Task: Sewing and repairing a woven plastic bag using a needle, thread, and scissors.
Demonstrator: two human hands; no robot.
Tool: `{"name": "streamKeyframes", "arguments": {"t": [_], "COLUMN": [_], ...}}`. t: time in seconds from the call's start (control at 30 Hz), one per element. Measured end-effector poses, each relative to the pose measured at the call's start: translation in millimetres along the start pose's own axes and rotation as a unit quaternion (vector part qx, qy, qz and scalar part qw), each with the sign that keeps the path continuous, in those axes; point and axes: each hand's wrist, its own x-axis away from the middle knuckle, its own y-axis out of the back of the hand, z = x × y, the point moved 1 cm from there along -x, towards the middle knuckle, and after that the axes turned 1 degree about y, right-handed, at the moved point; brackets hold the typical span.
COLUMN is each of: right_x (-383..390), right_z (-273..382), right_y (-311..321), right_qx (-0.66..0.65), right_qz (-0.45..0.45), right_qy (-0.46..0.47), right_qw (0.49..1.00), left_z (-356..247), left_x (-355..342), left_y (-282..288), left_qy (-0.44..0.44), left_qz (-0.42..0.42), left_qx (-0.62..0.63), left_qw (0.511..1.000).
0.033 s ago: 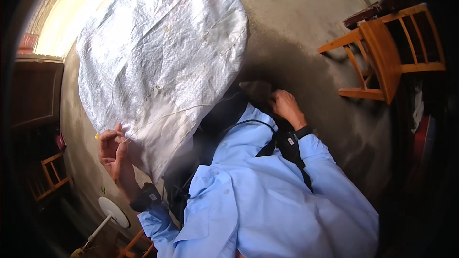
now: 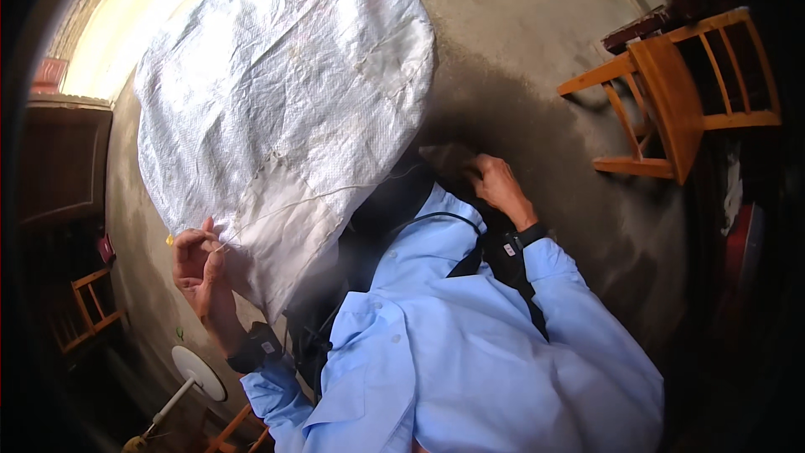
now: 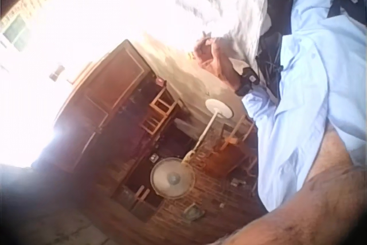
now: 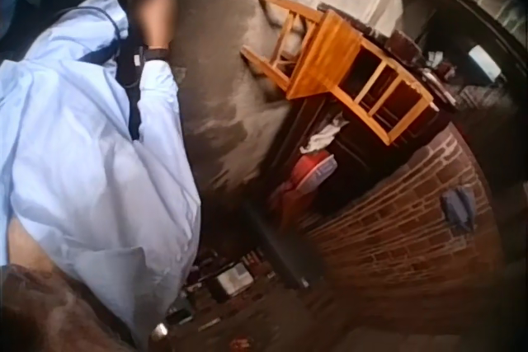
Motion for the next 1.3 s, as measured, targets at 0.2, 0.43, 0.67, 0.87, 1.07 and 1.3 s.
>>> {"name": "streamKeyframes", "arguments": {"t": [0.2, 0.43, 0.67, 0.87, 1.07, 1.3], "right_x": [-27, -27, -19, -16, -18, -19], "right_z": [43, 46, 59, 77, 79, 75], "right_y": [0, -11, -1, 18, 25, 58], "right_qx": [-0.234, -0.179, -0.204, -0.284, -0.491, -0.683], "right_qz": [0.017, -0.012, -0.066, -0.059, 0.001, -0.013], "right_qy": [0.141, 0.201, 0.113, 0.071, -0.028, -0.001], "right_qw": [0.962, 0.963, 0.970, 0.954, 0.871, 0.730], "left_z": [3, 3, 7, 13, 17, 6], "left_x": [3, 4, 5, 8, 7, 2], "left_y": [2, 2, 6, 12, 18, 6], "left_qy": [-0.001, 0.006, -0.012, -0.014, -0.021, -0.009], "left_qz": [-0.011, -0.031, -0.017, -0.021, 0.004, 0.005], "left_qx": [0.001, 0.016, 0.042, 0.082, 0.109, -0.027], "left_qw": [1.000, 0.999, 0.999, 0.996, 0.994, 1.000]}}
